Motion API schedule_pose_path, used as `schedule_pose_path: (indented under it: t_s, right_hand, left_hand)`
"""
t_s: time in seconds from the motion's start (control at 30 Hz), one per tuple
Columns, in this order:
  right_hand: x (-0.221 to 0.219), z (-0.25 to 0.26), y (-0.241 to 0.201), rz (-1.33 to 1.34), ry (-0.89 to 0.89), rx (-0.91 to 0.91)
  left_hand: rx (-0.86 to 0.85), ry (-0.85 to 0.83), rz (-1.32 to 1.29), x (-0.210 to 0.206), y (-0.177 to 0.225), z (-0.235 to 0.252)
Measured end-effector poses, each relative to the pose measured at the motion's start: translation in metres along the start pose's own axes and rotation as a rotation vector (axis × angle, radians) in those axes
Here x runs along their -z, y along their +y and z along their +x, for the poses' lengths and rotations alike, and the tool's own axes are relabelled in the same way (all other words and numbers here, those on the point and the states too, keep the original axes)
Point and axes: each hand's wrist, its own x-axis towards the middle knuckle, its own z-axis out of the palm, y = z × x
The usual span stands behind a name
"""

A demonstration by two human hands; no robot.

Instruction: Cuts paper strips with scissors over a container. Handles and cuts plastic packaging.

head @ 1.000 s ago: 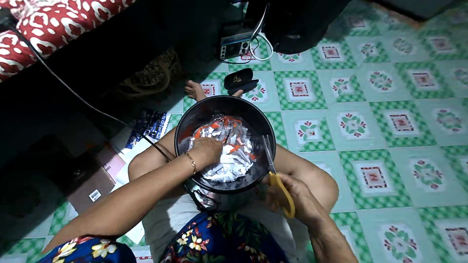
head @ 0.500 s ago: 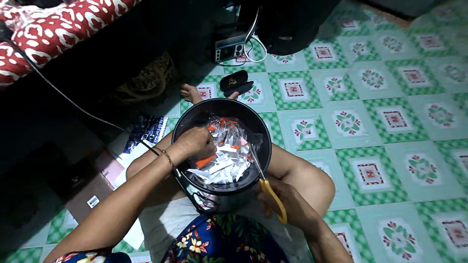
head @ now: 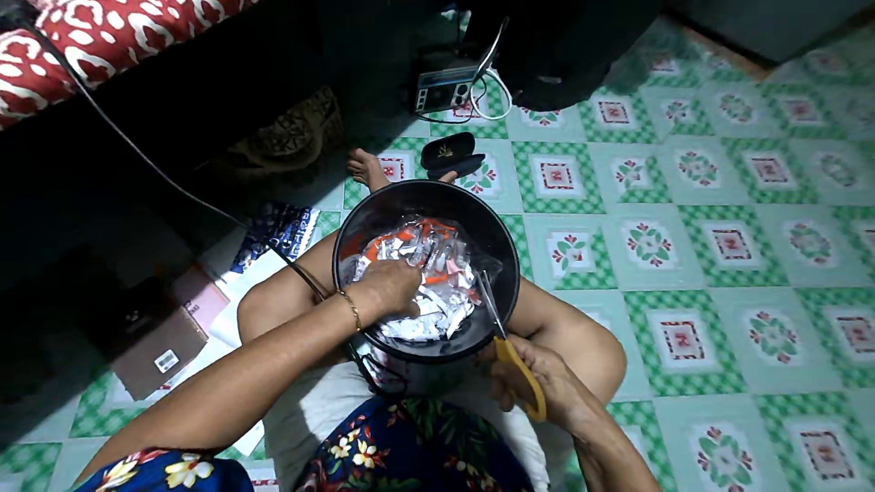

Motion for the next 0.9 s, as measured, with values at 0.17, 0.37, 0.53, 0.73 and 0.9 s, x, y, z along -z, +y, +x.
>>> schedule_pose_path:
  t_s: [0.17,0.37,0.53,0.73,0.9]
  right_hand:
    - [0.001,0.001,0.001,0.001,0.001,0.007]
    - [0.003,0.000,0.000,-0.064,-0.013,-0.019]
    - [0.004,0.001,0.003,-0.095,-0.014,0.030]
    - [-0.001,-0.005,0.001,-0.196,-0.015,0.064]
    - [-0.008,-0.005,0.000,-0.188,-0.047,0.089]
  left_hand:
    - [-0.004,-0.164,0.090,-0.011,0.025,0.014]
    - [-0.160,-0.076,-0.101,0.003,0.011,0.010]
    - [-0.229,0.060,-0.403,0.027,-0.015,0.000]
    - [-0.237,0.113,-0.855,0.033,-0.021,-0.015]
    - [-0.241,0.342,-1.027,0.022,-0.013,-0.023]
